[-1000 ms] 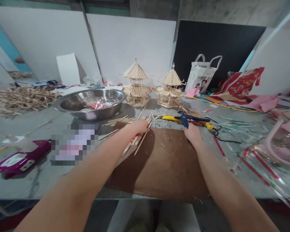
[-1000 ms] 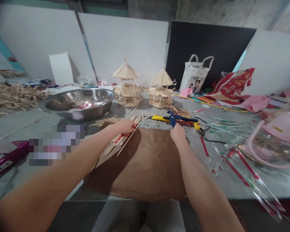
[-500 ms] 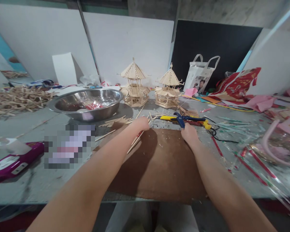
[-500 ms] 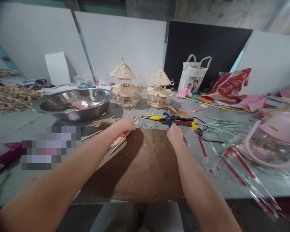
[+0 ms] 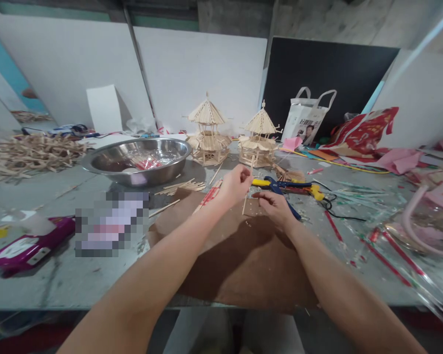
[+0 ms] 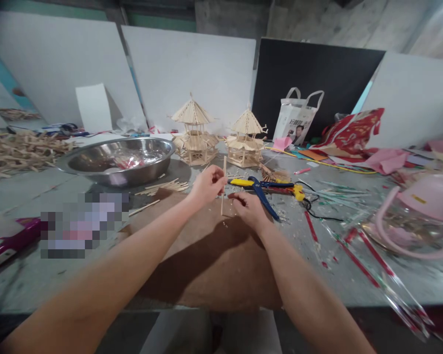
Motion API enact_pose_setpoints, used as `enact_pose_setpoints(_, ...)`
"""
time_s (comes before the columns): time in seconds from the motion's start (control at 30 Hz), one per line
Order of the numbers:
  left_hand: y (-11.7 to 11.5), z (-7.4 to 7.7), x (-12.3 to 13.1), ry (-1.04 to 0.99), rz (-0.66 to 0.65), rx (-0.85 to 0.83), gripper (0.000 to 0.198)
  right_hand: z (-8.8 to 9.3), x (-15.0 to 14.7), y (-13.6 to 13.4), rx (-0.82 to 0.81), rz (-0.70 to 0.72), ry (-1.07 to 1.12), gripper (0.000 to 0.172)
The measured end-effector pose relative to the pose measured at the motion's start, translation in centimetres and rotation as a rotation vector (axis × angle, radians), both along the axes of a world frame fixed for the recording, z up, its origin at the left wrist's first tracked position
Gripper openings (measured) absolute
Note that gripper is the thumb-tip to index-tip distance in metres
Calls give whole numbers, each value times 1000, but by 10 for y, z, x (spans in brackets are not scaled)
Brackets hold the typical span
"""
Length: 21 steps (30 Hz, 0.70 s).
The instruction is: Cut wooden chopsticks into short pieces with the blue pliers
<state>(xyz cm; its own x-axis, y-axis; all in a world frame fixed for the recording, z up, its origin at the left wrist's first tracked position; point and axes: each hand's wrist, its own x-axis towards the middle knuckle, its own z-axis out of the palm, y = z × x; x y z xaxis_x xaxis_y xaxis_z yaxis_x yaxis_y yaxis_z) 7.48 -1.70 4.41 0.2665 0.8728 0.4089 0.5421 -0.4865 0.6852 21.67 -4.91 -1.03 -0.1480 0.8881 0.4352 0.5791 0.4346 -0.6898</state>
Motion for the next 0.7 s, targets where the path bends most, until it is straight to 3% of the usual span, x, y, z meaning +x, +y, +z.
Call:
enact_pose_setpoints(0.13,-8,0,13,13,-38,71,13,-5,-9,-2,-84,79,108,28)
enact_pose_setpoints(0.33,-13,-2,24,56,-150,84,12,-13,-8,8,-13,-63,79,24)
enact_pose_setpoints(0.47,-14,-4,25,135,-192,114,18,-16,-8,8,12,-48,33,26)
enact_pose_setpoints(0.6,-4,8,1,420,-41,140,26,-15,-6,5,-29,-108,-45,30)
enact_pose_setpoints(0.7,13,15,-42,750,193,-60,20,-14,-5,3,-25,-154,-41,31)
